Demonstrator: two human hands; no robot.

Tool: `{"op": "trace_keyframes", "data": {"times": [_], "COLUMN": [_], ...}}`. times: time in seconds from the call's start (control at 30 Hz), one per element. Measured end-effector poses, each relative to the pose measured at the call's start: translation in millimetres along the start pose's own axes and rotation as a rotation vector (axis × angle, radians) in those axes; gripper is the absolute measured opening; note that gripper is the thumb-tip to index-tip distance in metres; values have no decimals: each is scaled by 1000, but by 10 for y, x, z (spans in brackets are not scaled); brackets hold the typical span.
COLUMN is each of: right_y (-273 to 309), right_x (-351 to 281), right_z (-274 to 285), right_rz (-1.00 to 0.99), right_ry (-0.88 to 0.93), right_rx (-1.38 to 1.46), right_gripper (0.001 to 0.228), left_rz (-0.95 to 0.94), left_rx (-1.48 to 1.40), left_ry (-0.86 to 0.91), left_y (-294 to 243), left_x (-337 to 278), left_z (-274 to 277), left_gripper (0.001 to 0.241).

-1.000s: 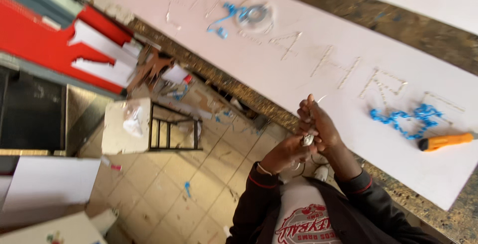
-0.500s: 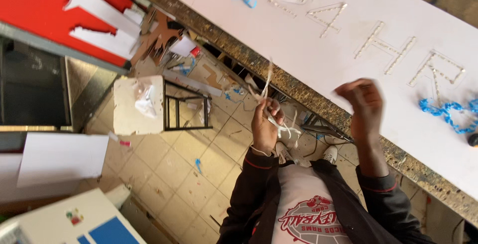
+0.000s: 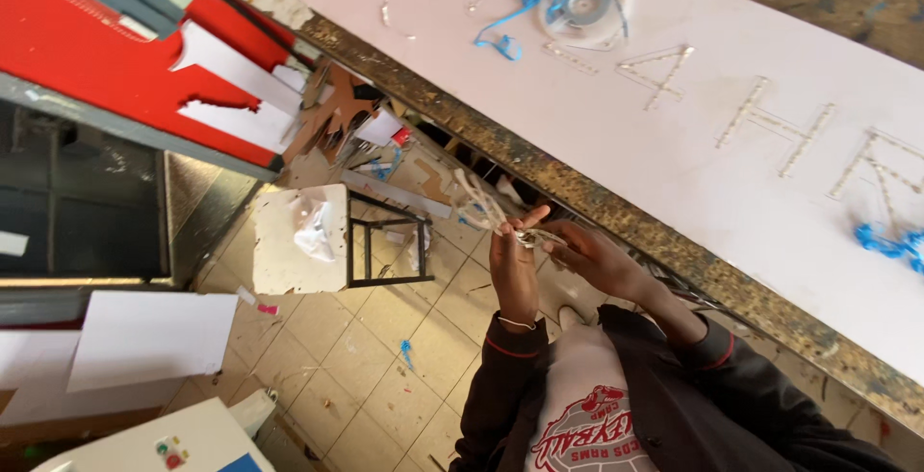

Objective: The person untangles a bundle of LED strip wires by hand, wraps them around a plastic spool, and prepares materials on a worktable to assemble an illuminated sign.

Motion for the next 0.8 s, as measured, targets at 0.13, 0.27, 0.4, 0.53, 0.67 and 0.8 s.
{"op": "trace_keyframes", "data": {"times": [0.13, 0.27, 0.4, 0.53, 0.67, 0.8], "right_y": [-600, -461, -226, -149, -393, -681], "right_x": [162, 200, 438, 708, 1024, 1552], "right_z": [-468, -961, -775, -794, -1083, -1278], "right_rz": [-96, -61, -33, -78, -120, -193], "right_ry": [19, 215, 107, 96, 187, 167], "right_rx": [252, 204, 116, 211, 220, 250], "right_gripper": [47, 42, 41, 57, 42, 35], "left_rz": [-311, -267, -421, -409, -231, -182], "left_rx": [342, 265, 215, 151, 114, 92], "left_ry": [-70, -360, -377, -369, -333, -353], "left_y": [-493, -567, -783, -674, -567, -692], "left_x": [5, 192, 341, 515, 840, 1401], "left_z": [37, 504, 696, 874, 1025, 1096], "left_gripper": [40, 33, 29, 27, 36, 37]}}
Point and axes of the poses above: each hand's wrist, its own x-axis towards the middle knuckle, its own z-axis out of the back of the hand, y = z × x, the point moved 6 cm from there along x, towards the middle knuckle, and after that the axes turned 11 degrees about -y, right-handed, at the moved point
